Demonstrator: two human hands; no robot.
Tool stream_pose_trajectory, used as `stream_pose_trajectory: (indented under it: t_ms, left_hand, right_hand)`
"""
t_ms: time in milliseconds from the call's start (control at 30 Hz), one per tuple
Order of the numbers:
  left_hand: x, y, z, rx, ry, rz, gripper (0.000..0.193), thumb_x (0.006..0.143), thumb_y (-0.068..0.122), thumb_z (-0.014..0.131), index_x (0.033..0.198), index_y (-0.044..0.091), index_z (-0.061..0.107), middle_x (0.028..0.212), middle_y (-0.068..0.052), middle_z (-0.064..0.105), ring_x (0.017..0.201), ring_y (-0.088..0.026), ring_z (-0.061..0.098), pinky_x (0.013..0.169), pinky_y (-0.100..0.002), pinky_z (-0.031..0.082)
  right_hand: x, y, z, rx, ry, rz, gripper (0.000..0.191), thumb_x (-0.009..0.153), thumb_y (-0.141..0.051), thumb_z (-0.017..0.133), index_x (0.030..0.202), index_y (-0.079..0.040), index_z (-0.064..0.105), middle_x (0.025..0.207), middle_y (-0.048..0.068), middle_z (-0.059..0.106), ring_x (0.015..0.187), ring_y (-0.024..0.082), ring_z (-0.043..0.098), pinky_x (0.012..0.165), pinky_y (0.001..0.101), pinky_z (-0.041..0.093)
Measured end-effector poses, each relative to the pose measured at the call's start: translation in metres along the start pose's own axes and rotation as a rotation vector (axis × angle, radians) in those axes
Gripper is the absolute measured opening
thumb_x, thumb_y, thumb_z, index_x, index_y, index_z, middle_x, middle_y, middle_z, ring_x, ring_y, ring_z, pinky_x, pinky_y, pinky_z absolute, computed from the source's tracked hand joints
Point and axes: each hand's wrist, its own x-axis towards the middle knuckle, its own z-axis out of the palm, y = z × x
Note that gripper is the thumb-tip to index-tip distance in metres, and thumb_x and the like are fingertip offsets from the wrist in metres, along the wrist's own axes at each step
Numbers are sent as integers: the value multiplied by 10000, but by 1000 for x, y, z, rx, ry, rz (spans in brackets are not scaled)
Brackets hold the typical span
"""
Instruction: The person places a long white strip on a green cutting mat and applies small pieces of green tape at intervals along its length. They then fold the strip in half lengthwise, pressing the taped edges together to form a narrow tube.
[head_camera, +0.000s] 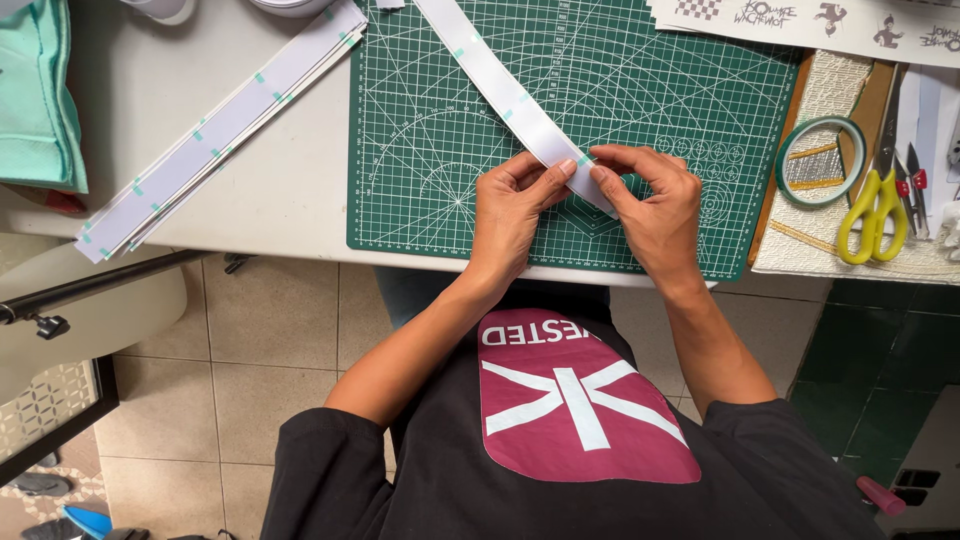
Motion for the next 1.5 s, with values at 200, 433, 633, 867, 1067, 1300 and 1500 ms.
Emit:
stream_pose_trajectory:
  t_ms: [200, 433, 633, 867, 1067, 1300, 1500]
  left_hand:
    - [1, -2, 0, 15, 7, 10, 237, 947, 166, 751, 1103, -12, 756, 988, -92, 772, 902, -128, 723, 824, -267, 604]
    - [1, -3, 0, 37, 9, 21, 250, 936, 182, 758, 1104, -4, 761, 1000, -85, 774, 912, -130, 723, 836, -276, 602]
    - [1, -4, -1, 84, 0, 36, 263, 935, 201, 760, 1107, 2, 768, 987, -103, 777, 902, -145, 728, 834, -281, 609]
    - [2, -4, 0, 78, 4, 31, 281, 918, 210, 769, 1102, -3, 767, 987, -112, 775, 907, -155, 738, 847, -295, 626]
    - [1, -4, 0, 66, -5, 36, 281, 924, 209, 771, 1103, -8, 770, 988, -104, 771, 915, -151, 734, 856, -292, 624]
    - [1, -4, 0, 73, -8, 30, 265, 930, 202, 765, 1096, -5, 770, 972, -97, 768, 898, -147, 727, 848, -290, 619]
    - [2, -2, -1, 66, -17, 9, 271, 927, 212, 760, 1094, -2, 770, 969, -96, 768, 895, -147, 726, 846, -295, 621]
  right_hand:
    - [1, -2, -1, 2, -19, 19, 168, 996, -196, 769, 1129, -93, 780, 1036, 59, 788, 931, 159, 739, 923, 329, 520]
    - [3, -3, -2, -49, -31, -38, 160, 995, -202, 772, 1106, -89, 786, 1017, 52, 791, 892, 157, 724, 932, 339, 489]
    - [4, 1, -1, -14, -55, -10, 149, 990, -204, 771, 1080, -87, 784, 998, 50, 790, 899, 163, 742, 908, 345, 538]
    - [7, 3, 0, 43, -76, 33, 150, 989, -203, 763, 1066, -75, 780, 983, 67, 787, 907, 170, 756, 831, 330, 593]
    - [9, 1, -1, 117, -117, 162, 178, 973, -222, 767, 1062, -68, 775, 938, 66, 778, 877, 148, 750, 738, 280, 586]
    - [18, 3, -5, 160, -190, 248, 186, 965, -231, 761, 1049, -67, 782, 896, 68, 773, 814, 131, 730, 695, 260, 568]
    - [23, 3, -8, 110, -233, 266, 179, 954, -219, 761, 1029, -58, 784, 861, 70, 775, 733, 126, 720, 630, 264, 554]
